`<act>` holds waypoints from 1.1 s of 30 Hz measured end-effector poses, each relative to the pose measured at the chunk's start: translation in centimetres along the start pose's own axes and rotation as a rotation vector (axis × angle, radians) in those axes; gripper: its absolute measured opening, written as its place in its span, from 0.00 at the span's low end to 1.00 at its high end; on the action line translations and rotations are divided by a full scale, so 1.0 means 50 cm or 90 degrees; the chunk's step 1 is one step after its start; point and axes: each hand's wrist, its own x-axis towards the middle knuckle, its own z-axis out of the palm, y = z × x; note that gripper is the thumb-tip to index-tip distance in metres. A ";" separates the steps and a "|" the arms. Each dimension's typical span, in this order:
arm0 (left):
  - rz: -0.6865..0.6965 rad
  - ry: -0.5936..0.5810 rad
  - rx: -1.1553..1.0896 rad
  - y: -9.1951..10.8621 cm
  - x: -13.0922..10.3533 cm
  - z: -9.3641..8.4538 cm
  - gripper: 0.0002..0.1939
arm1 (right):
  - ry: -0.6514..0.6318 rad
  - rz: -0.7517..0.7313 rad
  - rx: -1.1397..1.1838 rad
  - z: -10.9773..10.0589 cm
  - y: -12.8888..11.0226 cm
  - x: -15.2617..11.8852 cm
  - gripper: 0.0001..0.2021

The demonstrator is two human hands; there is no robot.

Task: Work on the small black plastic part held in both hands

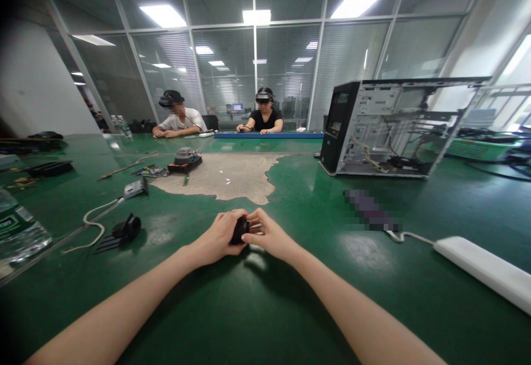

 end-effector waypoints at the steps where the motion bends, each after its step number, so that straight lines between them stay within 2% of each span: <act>1: 0.001 0.000 0.003 0.000 0.000 0.000 0.30 | 0.009 0.004 0.002 0.001 -0.002 0.000 0.16; 4: 0.004 0.000 0.010 0.001 -0.001 -0.001 0.30 | 0.047 0.010 -0.002 0.005 0.003 0.004 0.13; 8: 0.001 0.004 0.007 0.001 -0.001 0.000 0.30 | 0.075 0.033 -0.020 0.004 0.019 0.011 0.15; 11: 0.000 0.004 0.003 0.001 0.000 0.001 0.30 | 0.052 0.039 -0.024 0.000 0.024 0.010 0.15; 15: 0.000 0.001 0.001 0.001 0.000 0.000 0.29 | 0.013 -0.001 -0.012 -0.002 0.017 0.003 0.18; 20: 0.000 0.000 0.012 0.002 -0.001 -0.001 0.29 | 0.042 0.009 -0.002 0.003 0.006 0.002 0.13; 25: 0.002 -0.004 0.015 0.002 0.000 -0.003 0.30 | 0.068 0.030 -0.016 0.004 0.015 0.008 0.15; 33: -0.001 -0.008 0.013 0.002 0.001 -0.004 0.29 | 0.008 0.006 -0.012 -0.003 0.015 0.002 0.17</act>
